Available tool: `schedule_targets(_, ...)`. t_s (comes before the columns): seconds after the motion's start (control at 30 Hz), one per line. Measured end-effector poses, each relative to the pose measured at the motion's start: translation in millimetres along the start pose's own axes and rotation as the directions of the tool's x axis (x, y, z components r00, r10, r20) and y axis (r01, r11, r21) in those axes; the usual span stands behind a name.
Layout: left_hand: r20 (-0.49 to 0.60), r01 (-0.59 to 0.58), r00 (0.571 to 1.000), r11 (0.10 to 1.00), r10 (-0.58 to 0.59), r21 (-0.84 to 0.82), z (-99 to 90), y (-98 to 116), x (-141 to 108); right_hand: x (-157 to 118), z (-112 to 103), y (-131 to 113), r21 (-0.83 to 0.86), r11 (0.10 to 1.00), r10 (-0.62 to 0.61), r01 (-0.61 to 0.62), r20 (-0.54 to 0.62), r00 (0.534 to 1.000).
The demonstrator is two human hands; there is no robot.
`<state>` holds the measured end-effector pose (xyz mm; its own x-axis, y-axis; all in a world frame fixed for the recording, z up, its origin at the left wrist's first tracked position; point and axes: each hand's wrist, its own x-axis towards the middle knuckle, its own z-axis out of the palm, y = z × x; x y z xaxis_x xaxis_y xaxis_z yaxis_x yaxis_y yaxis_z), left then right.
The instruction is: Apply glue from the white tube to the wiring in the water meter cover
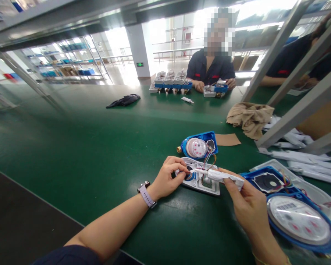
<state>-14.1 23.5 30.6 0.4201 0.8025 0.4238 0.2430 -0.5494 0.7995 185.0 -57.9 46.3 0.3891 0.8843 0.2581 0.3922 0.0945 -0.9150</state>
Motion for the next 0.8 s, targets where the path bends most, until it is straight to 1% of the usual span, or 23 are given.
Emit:
schedule_targets(0.13,-0.029,0.021,0.999,1.000,-0.020,0.015,-2.3,0.1,-2.0,-0.7,-1.7,-4.7,-0.057,0.998,0.025,-0.026,-0.015,1.000)
schedule_targets(0.3,-0.041,0.033,0.999,0.998,-0.031,0.060,-5.7,3.0,-3.0,-3.2,-0.4,-8.2,-0.083,0.996,0.017,-0.016,0.005,1.000)
schedule_targets(0.43,-0.053,0.120,0.992,0.991,-0.116,0.062,-7.6,7.4,-4.4,-4.1,1.0,-6.9,-0.084,0.996,0.032,-0.031,0.005,0.999)
schedule_targets(0.6,-0.007,0.212,0.977,0.977,-0.212,-0.001,-9.1,10.8,-5.6,-5.4,2.8,-5.1,-0.058,0.997,0.059,-0.059,-0.008,0.998)
schedule_targets(0.8,0.029,0.317,0.948,0.945,-0.316,-0.081,-13.8,8.7,-5.0,-5.7,5.8,-2.1,-0.038,0.999,0.019,-0.018,0.009,1.000)
